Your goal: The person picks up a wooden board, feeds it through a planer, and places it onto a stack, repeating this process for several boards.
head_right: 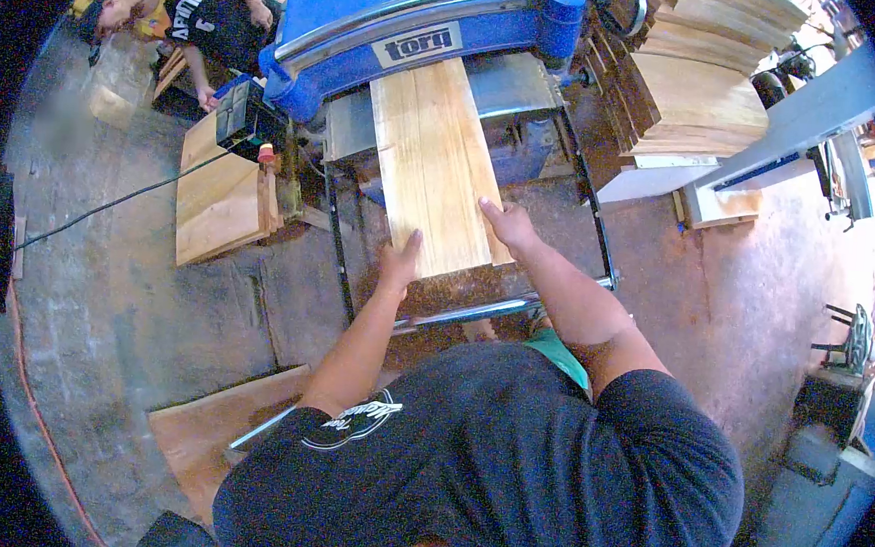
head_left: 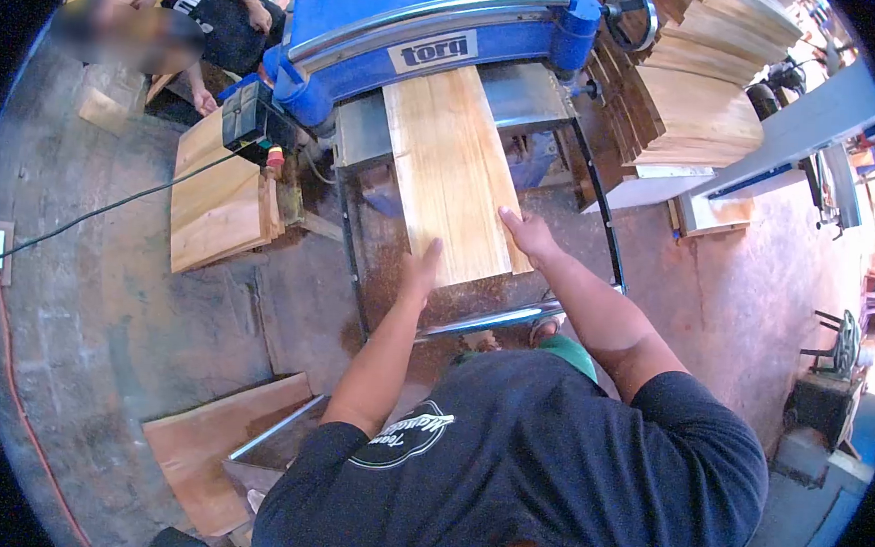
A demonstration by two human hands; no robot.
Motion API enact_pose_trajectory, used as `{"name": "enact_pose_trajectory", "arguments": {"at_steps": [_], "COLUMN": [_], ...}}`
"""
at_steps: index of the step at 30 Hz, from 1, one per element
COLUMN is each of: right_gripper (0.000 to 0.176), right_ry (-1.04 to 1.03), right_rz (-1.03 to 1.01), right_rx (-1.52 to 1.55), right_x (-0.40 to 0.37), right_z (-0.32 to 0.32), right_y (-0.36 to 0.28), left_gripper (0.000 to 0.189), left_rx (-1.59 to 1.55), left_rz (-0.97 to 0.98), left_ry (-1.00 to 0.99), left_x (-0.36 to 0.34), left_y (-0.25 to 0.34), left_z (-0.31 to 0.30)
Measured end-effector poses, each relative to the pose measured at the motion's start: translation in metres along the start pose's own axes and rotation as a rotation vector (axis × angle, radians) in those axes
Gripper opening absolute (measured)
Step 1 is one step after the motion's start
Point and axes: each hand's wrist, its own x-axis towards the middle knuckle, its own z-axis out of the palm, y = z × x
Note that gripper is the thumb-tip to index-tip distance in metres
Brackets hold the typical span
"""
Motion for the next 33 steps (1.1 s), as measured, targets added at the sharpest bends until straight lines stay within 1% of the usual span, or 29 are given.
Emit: {"name": "enact_pose_trajectory", "arguments": {"at_steps": [1, 5, 9, 11, 13, 14, 15, 16, 17, 18, 20, 21, 22, 23, 24, 25, 26, 27, 28, 29, 30, 31, 32, 33], "right_gripper": [0.055, 0.054, 0.054, 0.054, 0.054, 0.053, 0.053, 0.055, 0.057, 0.057, 0.061, 0.061, 0.058, 0.055, 0.055, 0.052, 0.048, 0.048, 0.048, 0.047, 0.047, 0.041, 0.035, 0.034], "right_ry": [0.023, 0.048, 0.055, 0.094, 0.061, 0.036, 0.035, 0.055, 0.077, 0.08, 0.136, 0.14, 0.078, 0.018, 0.033, -0.045, -0.109, -0.056, -0.116, -0.176, -0.127, -0.075, -0.033, 0.008], "right_rz": [-0.013, -0.042, -0.037, -0.085, -0.078, -0.071, -0.084, -0.092, -0.1, -0.111, -0.111, -0.12, -0.149, -0.177, -0.181, -0.086, 0.011, 0.013, -0.019, -0.055, -0.056, -0.078, -0.102, -0.098], "right_rx": [-0.018, -0.075, -0.063, -0.122, -0.089, -0.053, -0.06, -0.094, -0.128, -0.133, -0.31, -0.314, -0.31, -0.306, -0.305, -0.335, -0.356, -0.34, -0.28, -0.222, -0.206, -0.192, -0.18, -0.17], "right_x": [0.007, 0.012, 0.018, 0.009, 0.025, 0.033, 0.039, 0.042, 0.045, 0.045, 0.041, 0.04, 0.037, 0.034, 0.025, 0.015, 0.001, -0.013, -0.027, -0.038, -0.05, -0.064, -0.073, -0.076], "right_z": [0.0, -0.001, -0.001, 0.003, 0.002, 0.001, 0.002, 0.002, 0.001, 0.0, -0.001, -0.003, -0.006, -0.009, -0.01, -0.016, -0.027, -0.036, -0.042, -0.054, -0.07, -0.081, -0.092, -0.11], "right_y": [0.003, -0.008, -0.021, -0.035, -0.029, -0.023, -0.022, -0.022, -0.021, -0.026, -0.031, -0.028, -0.021, -0.013, -0.008, -0.002, 0.005, 0.016, 0.026, 0.033, 0.033, 0.03, 0.028, 0.027], "left_gripper": [0.053, 0.053, 0.053, 0.052, 0.059, 0.059, 0.061, 0.063, 0.063, 0.064, 0.064, 0.064, 0.064, 0.064, 0.059, 0.054, 0.057, 0.061, 0.066, 0.069, 0.069, 0.067, 0.068, 0.069], "left_rx": [-0.015, -0.047, -0.043, -0.03, 0.167, 0.161, 0.104, 0.048, 0.041, 0.072, 0.099, 0.122, 0.144, 0.138, 0.196, 0.252, 0.032, 0.127, 0.325, 0.331, 0.388, 0.383, 0.251, 0.197], "left_rz": [0.004, -0.001, 0.042, 0.055, -0.063, -0.062, 0.025, 0.11, 0.119, 0.099, 0.081, 0.058, 0.035, 0.042, 0.137, 0.238, 0.316, 0.271, 0.122, 0.161, 0.273, 0.137, 0.2, 0.257], "left_ry": [-0.002, -0.031, -0.008, 0.017, -0.019, -0.015, 0.018, 0.048, 0.048, 0.051, 0.052, 0.076, 0.1, 0.095, 0.171, 0.233, 0.1, 0.138, 0.183, 0.089, 0.179, 0.172, 0.104, 0.121], "left_x": [0.0, 0.001, 0.001, 0.0, 0.001, 0.003, 0.01, 0.017, 0.025, 0.03, 0.033, 0.025, 0.021, 0.037, 0.064, 0.082, 0.08, 0.06, 0.093, 0.083, 0.077, 0.069, 0.091, 0.106], "left_y": [0.004, 0.018, 0.039, 0.048, 0.06, 0.056, 0.05, 0.045, 0.04, 0.042, 0.042, 0.056, 0.064, 0.048, 0.018, 0.005, 0.011, 0.036, 0.01, 0.027, 0.034, 0.047, 0.029, 0.017], "left_z": [0.001, 0.002, 0.003, 0.001, -0.002, -0.002, 0.001, 0.004, 0.005, 0.004, 0.003, 0.001, 0.001, 0.002, 0.003, 0.006, 0.007, 0.004, 0.004, -0.001, 0.001, 0.001, 0.001, 0.004]}}
